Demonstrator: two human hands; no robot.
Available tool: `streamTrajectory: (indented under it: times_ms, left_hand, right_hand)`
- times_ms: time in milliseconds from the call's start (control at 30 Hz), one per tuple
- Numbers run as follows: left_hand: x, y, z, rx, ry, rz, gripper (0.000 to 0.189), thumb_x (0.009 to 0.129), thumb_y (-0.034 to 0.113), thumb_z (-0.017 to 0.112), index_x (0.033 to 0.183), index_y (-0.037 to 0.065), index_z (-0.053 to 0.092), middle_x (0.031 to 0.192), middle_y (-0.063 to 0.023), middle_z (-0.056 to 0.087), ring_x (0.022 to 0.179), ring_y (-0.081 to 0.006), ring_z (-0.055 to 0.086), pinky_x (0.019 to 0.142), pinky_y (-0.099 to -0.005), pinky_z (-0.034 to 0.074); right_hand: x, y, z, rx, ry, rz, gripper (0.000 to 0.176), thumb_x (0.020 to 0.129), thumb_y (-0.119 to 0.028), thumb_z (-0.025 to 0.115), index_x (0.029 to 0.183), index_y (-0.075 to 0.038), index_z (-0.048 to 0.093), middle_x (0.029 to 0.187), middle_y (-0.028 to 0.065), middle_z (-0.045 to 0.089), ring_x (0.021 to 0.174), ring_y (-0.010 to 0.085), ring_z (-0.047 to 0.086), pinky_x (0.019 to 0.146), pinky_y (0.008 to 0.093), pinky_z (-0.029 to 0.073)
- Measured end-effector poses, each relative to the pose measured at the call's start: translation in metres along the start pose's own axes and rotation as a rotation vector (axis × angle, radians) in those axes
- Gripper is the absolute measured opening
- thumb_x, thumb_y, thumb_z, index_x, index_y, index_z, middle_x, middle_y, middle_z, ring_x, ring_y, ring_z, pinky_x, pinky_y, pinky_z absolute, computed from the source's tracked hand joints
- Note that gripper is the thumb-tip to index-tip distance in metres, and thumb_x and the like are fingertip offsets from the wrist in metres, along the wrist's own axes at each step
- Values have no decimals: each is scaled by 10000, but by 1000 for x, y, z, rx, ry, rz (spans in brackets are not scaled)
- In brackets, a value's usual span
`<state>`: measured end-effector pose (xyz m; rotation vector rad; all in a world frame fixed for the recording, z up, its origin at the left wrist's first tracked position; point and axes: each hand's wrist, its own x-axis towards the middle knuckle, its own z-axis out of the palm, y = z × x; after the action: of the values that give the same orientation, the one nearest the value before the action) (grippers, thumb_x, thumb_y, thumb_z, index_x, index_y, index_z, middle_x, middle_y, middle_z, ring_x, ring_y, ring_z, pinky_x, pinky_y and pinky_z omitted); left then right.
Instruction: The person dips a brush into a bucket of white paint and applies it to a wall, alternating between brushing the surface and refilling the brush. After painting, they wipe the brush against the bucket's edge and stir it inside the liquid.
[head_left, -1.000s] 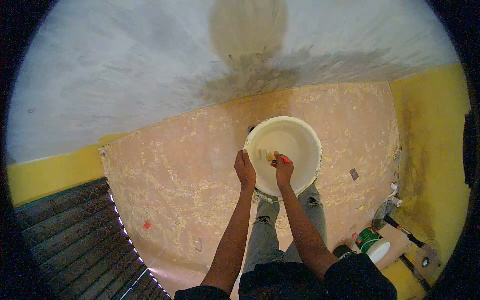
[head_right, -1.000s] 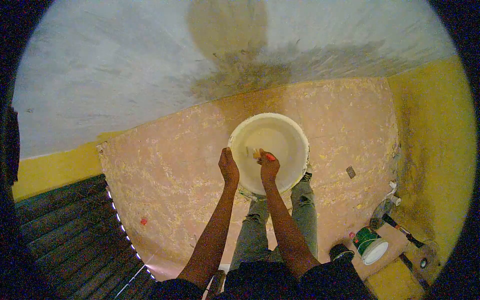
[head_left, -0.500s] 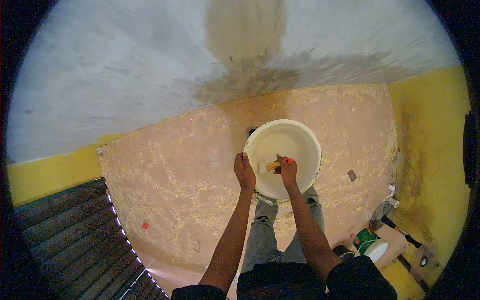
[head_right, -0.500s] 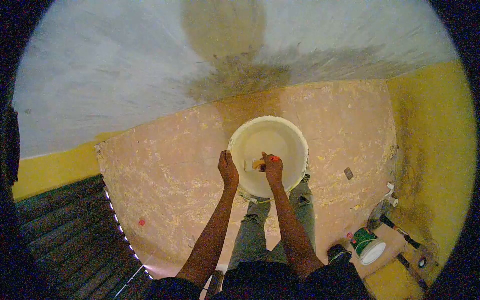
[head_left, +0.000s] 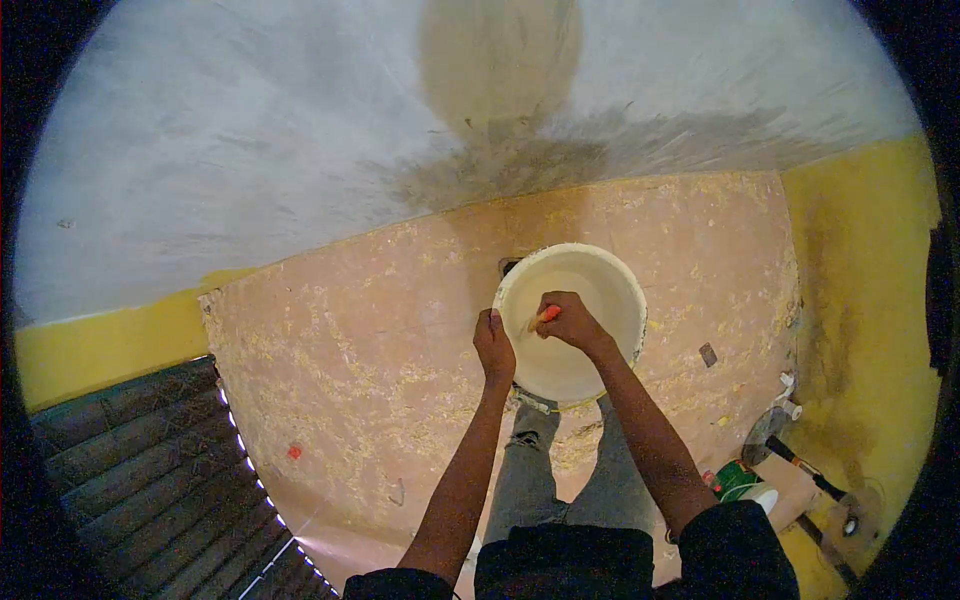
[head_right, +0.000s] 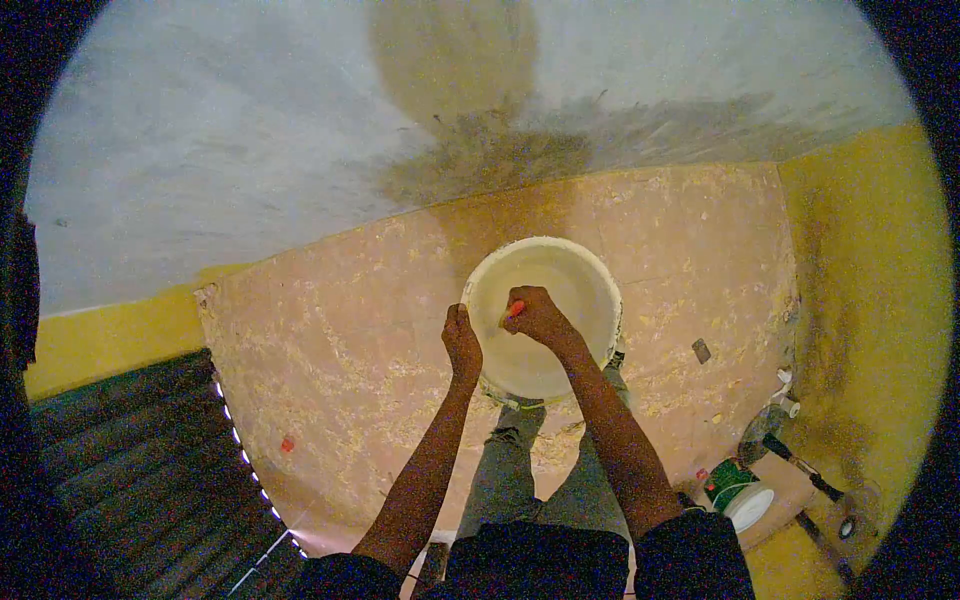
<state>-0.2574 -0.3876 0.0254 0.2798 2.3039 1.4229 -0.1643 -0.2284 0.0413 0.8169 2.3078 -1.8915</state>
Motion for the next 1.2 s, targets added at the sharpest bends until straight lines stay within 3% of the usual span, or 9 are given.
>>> streamTrajectory:
  times_ms: [133, 200, 400, 700, 833, 900, 1000, 1133, 1200]
  left_hand:
    - [0, -2, 2, -38, 18, 8, 339, 1072, 274, 442, 1014, -23, 594, 867, -184, 617, 787, -289, 577, 745, -413, 464]
    - [0, 2, 1, -41, 13, 1, 337, 1071, 274, 442, 1018, -22, 595, 873, -185, 623, 792, -297, 583, 747, -420, 467]
    - [0, -5, 2, -28, 7, 5, 326, 1067, 264, 449, 1026, -22, 600, 887, -193, 633, 806, -335, 600, 753, -444, 473]
    - [2, -7, 3, -38, 12, 12, 351, 1066, 282, 442, 1014, -28, 598, 883, -214, 632, 813, -350, 603, 752, -446, 470]
    - [-1, -3, 0, -58, -10, 37, 355, 1067, 284, 436, 1030, -29, 602, 903, -221, 645, 822, -356, 609, 756, -449, 471]
    - [-1, -3, 1, -60, -5, 33, 362, 1069, 288, 432, 1036, -27, 607, 894, -218, 643, 822, -353, 609, 759, -446, 472]
    - [0, 3, -1, -63, -21, 25, 369, 1073, 298, 426, 1067, -23, 608, 904, -215, 643, 842, -344, 613, 782, -435, 477]
    - [-3, -4, -14, -200, -126, -7, 377, 1057, 364, 471, 1147, 18, 588, 1053, -167, 647, 990, -289, 611, 890, -392, 463]
    - [-4, -15, -24, -326, -98, -34, 370, 1033, 393, 512, 1165, 54, 579, 1102, -118, 627, 1046, -258, 585, 926, -392, 440]
  right_hand:
    - [-24, -4, 3, 59, 238, 97, 149, 843, -144, 765, 884, -21, 691, 716, 96, 676, 630, 137, 656, 542, 289, 522]
    - [-33, 3, 14, 388, 453, 214, 147, 890, -137, 737, 906, 0, 684, 734, 93, 682, 594, 127, 652, 513, 275, 536]
    - [-48, 37, 49, 750, 637, 281, 236, 907, -188, 740, 857, 33, 674, 744, 94, 693, 577, 146, 661, 515, 290, 566]
    - [-44, 43, 29, 575, 319, 437, 266, 881, -281, 767, 813, -38, 685, 743, 58, 694, 587, 146, 646, 504, 294, 531]
    - [-30, 31, 12, 298, 152, 352, 260, 878, -303, 756, 857, -53, 688, 773, 33, 699, 659, 128, 655, 542, 270, 504]
    - [-23, 26, 3, 212, -47, 168, 253, 876, -296, 759, 845, -54, 693, 784, 34, 701, 700, 135, 661, 571, 285, 530]
    - [-20, 9, -1, 173, -78, 255, 260, 890, -300, 746, 869, -49, 682, 785, 59, 701, 708, 143, 674, 609, 289, 563]
    - [-51, 2, 6, 460, 212, 374, 250, 907, -271, 730, 920, -34, 654, 808, 91, 704, 723, 167, 693, 664, 312, 602]
    - [-78, 4, 0, 813, 433, 380, 255, 923, -250, 711, 965, -16, 621, 849, 130, 704, 724, 201, 705, 689, 340, 623]
